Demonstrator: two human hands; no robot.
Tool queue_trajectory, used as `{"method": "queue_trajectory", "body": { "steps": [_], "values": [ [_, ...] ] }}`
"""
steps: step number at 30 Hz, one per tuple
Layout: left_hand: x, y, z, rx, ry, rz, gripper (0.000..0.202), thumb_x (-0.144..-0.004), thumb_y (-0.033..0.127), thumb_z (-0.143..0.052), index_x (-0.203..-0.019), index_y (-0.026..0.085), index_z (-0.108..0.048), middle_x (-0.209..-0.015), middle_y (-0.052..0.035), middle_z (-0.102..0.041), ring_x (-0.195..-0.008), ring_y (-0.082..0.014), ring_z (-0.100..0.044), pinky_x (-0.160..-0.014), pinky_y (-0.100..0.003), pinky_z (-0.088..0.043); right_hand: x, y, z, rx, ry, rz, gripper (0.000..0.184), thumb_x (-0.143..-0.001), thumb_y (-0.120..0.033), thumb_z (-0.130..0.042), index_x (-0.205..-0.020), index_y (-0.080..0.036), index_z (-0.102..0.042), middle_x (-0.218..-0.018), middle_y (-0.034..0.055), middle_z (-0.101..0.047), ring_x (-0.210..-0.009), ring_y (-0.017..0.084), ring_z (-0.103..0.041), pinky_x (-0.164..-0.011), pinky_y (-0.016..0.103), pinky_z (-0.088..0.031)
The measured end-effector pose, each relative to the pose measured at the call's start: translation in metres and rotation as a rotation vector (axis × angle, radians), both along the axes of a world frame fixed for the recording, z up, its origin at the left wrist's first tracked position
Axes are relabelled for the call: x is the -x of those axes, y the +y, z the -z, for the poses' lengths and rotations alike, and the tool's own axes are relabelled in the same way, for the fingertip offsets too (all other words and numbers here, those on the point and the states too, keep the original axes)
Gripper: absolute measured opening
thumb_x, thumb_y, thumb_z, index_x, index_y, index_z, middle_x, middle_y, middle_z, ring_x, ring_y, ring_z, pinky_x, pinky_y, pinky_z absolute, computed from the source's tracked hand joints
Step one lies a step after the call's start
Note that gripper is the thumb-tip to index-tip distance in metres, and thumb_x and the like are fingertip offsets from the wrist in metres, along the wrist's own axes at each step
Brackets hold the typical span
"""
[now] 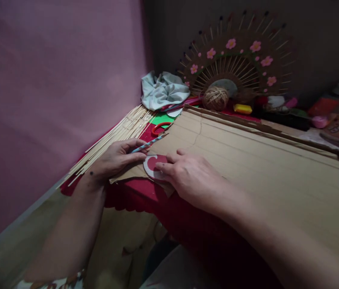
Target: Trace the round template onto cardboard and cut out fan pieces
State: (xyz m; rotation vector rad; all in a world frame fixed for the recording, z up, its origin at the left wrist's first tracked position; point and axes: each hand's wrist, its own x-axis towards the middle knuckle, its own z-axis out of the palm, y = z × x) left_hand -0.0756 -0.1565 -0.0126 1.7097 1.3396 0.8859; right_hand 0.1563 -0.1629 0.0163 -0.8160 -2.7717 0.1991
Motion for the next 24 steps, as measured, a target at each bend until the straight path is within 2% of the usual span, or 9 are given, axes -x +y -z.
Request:
{"method": "queue_trajectory", "body": {
  "steps": [3, 6, 11, 16, 24],
  "values": [
    [-0.001, -0.001, -0.001, -0.02, 0.004, -0.045, 0.029, -0.077, 0.035, -0.061, -0.1, 0.018, -0.06, -0.092, -0.0034, -0.065, -0.08, -0.0149, -0.058, -0.069, -0.025, -0.046, 0.002, -0.002, 0.003, -0.075, -0.065, -0.02, 0.027, -0.091, -0.033, -0.043, -0.105, -0.025, -0.064, -0.087, 0.0062, -0.057, -0.078, 0.018, -0.046, -0.063, 0.029, -0.035],
    [-0.001, 0.0, 0.0, -0.03, 0.012, -0.048, 0.03, -0.076, 0.035, -0.061, -0.1, 0.017, -0.06, -0.091, -0.0038, -0.066, -0.077, -0.0154, -0.058, -0.067, -0.026, -0.046, 0.001, -0.002, 0.005, -0.089, -0.086, -0.029, 0.028, -0.09, -0.033, -0.044, -0.108, -0.025, -0.063, -0.09, 0.0073, -0.055, -0.08, 0.019, -0.046, -0.065, 0.03, -0.036],
    [0.0, 0.0, 0.002, -0.044, 0.037, -0.06, 0.028, -0.076, 0.033, -0.059, -0.1, 0.017, -0.062, -0.09, -0.003, -0.066, -0.076, -0.0148, -0.058, -0.068, -0.026, -0.046, 0.002, -0.006, 0.004, -0.089, -0.108, -0.023, 0.027, -0.09, -0.03, -0.044, -0.107, -0.023, -0.063, -0.092, 0.0084, -0.056, -0.082, 0.02, -0.047, -0.068, 0.032, -0.038],
    [0.001, 0.001, 0.005, -0.066, 0.057, -0.066, 0.028, -0.076, 0.033, -0.058, -0.099, 0.017, -0.062, -0.088, -0.0025, -0.065, -0.076, -0.015, -0.057, -0.068, -0.027, -0.045, 0.009, -0.011, 0.003, -0.161, -0.134, 0.012, 0.026, -0.089, -0.027, -0.043, -0.103, -0.02, -0.064, -0.093, 0.0107, -0.058, -0.081, 0.021, -0.047, -0.067, 0.033, -0.038],
    [0.0, 0.001, 0.006, -0.126, 0.124, -0.065, 0.026, -0.075, 0.029, -0.061, -0.099, 0.02, -0.062, -0.096, -0.0025, -0.064, -0.086, -0.017, -0.057, -0.074, -0.027, -0.044, 0.009, -0.012, 0.004, -0.19, -0.127, 0.016, 0.03, -0.09, -0.027, -0.04, -0.109, -0.022, -0.062, -0.115, 0.0102, -0.057, -0.083, 0.021, -0.047, -0.072, 0.035, -0.04]
  ]
}}
